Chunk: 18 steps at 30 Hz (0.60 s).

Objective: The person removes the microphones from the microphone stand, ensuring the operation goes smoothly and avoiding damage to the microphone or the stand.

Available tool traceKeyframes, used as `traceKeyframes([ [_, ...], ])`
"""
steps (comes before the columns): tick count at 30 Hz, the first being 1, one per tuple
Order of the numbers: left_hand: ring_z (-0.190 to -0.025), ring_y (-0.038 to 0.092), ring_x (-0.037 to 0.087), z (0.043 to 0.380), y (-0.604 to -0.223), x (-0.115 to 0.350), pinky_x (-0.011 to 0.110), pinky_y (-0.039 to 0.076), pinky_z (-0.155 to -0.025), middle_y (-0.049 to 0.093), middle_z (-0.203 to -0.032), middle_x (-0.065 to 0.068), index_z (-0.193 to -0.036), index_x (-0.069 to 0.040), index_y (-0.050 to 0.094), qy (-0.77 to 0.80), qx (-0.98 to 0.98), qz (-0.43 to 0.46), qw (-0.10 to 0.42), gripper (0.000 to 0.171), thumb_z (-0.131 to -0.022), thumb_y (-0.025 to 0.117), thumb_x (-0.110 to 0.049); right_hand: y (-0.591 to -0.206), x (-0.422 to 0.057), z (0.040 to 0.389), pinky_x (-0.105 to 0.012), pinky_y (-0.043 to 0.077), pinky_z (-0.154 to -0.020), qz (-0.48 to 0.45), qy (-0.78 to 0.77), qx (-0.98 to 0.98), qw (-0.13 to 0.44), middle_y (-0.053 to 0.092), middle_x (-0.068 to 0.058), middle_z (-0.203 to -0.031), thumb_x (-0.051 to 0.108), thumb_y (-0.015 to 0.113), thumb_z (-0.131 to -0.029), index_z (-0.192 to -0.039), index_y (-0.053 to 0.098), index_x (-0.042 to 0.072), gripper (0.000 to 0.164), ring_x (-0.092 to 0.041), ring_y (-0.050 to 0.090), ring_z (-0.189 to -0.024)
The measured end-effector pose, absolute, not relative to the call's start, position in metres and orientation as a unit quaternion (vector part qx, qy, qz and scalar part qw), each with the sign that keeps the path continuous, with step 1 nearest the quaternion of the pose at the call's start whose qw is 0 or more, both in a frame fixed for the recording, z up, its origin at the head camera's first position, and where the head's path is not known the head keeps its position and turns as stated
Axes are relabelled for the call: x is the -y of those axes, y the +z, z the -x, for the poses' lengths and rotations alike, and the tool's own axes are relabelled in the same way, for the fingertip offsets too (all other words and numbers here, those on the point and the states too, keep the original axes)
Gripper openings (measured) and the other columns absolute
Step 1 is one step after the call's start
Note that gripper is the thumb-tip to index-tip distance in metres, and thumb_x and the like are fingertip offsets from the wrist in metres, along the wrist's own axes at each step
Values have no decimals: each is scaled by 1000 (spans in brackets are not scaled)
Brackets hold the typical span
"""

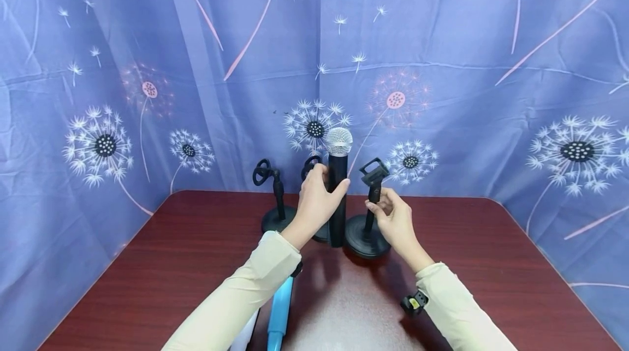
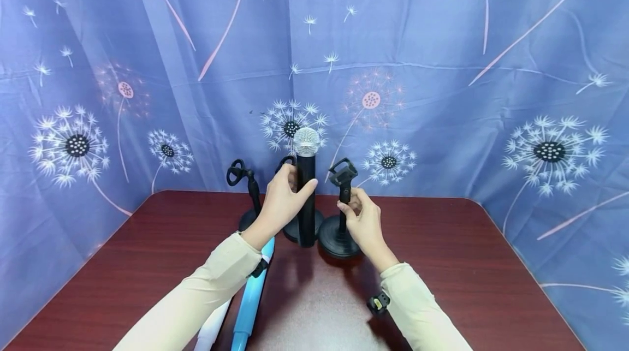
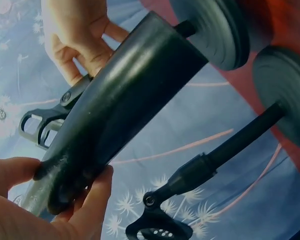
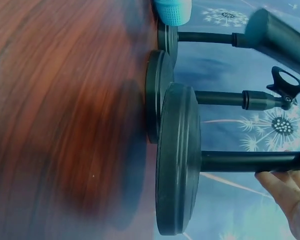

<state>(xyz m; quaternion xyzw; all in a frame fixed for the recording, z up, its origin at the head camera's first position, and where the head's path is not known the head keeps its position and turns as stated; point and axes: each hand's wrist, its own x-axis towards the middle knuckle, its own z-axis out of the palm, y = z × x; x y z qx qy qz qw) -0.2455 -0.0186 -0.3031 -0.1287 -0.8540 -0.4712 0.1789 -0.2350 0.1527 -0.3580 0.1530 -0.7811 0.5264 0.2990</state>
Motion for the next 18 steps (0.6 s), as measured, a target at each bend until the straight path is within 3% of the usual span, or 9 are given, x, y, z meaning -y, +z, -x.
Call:
traceKeyframes([
  [10,-73,59,16,236,-314,26,31,49,-64,63,-87,6,-109,-5,57,-459,869,135,124,35,-90,68,-32,-360,-155,239,-17,49,-64,-140,522,788,295,69,-23,-83,-10,70,-81,-100,62,-10,20,-26,67,-73],
  [18,-72,62,15,231,-319,30,31,51,-64,66,-88,6,-110,-4,56,-452,878,131,86,36,-90,68,-31,-355,-156,237,-18,49,-64,-133,512,793,303,68,-24,-83,-12,69,-80,-99,62,-11,20,-31,67,-72],
])
